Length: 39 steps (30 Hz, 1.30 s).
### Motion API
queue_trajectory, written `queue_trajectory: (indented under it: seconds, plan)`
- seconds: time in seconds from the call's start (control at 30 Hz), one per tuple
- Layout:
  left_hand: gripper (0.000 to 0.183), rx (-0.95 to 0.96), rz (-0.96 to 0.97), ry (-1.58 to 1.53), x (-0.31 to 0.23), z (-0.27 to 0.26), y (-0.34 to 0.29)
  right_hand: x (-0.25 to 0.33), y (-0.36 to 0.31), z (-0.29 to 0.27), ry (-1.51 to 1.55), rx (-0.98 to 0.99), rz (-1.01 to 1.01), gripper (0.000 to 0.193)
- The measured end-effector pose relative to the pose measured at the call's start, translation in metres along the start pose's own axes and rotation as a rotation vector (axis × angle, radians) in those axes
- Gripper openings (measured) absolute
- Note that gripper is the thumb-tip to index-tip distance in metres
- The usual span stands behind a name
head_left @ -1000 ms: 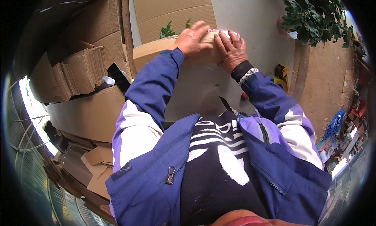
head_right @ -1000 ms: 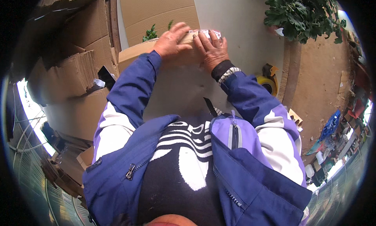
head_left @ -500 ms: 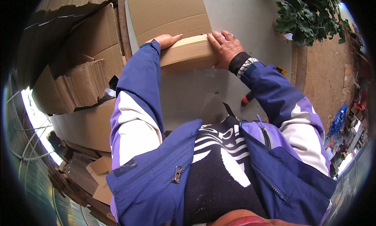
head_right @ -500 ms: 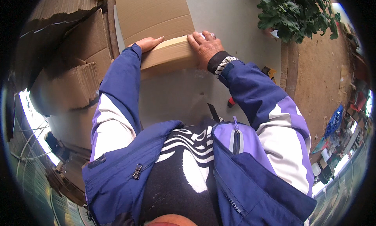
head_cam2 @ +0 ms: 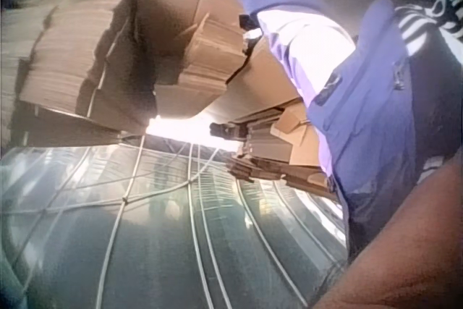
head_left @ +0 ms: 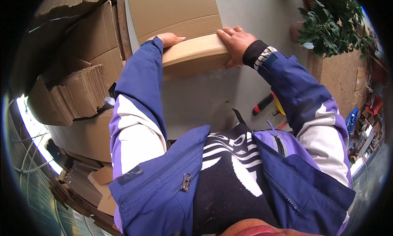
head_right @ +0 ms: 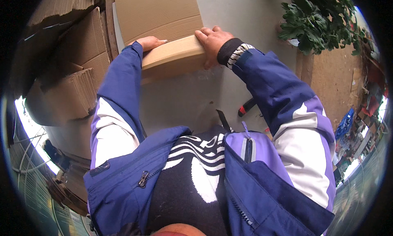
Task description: The person rolls a flat cardboard sheet around a cylindrical form to create a tube, secures the seam with clear tape, and trims the edges with scissors. They repeat this process to make multiple tubes and place them upright on the floor.
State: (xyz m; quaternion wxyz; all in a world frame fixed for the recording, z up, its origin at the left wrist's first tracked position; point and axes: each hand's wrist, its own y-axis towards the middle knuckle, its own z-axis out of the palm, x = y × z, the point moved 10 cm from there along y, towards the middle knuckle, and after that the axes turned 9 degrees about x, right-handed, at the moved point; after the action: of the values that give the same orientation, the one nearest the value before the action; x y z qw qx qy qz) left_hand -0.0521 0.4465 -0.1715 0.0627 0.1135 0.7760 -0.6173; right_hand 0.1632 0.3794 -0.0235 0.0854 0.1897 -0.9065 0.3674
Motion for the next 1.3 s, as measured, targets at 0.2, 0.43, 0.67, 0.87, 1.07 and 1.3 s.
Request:
queue_trajectory:
  seconds: [0.2, 0.43, 0.67, 0.87, 1.07, 1.3]
  plan:
    - [0.061, 0.079, 0.165, -0.127, 0.023, 0.002, -0.015, 0.001, -0.002, -0.002, -0.022, -0.076, -0.024, 0.107]
    - [0.048, -0.195, 0.047, 0.171, 0.016, -0.021, -0.033, -0.005, 0.010, -0.004, -0.016, 0.010, -0.029, 0.109]
    - [0.052, -0.238, 0.214, -0.198, -0.010, -0.026, -0.062, -0.012, 0.032, -0.010, 0.034, 0.173, -0.022, 0.107]
    - [0.094, -0.528, 0.416, 0.367, -0.166, -0.006, -0.101, -0.021, 0.062, -0.003, 0.099, 0.304, -0.100, 0.113]
    - [0.106, -0.333, 0.305, 0.265, -0.180, -0.020, -0.090, -0.071, 0.069, -0.014, 0.446, -0.097, -0.155, 0.112]
    - [0.115, -0.415, 0.339, 0.262, -0.182, -0.010, -0.091, -0.104, 0.006, 0.089, 1.423, -0.201, -0.012, 0.116]
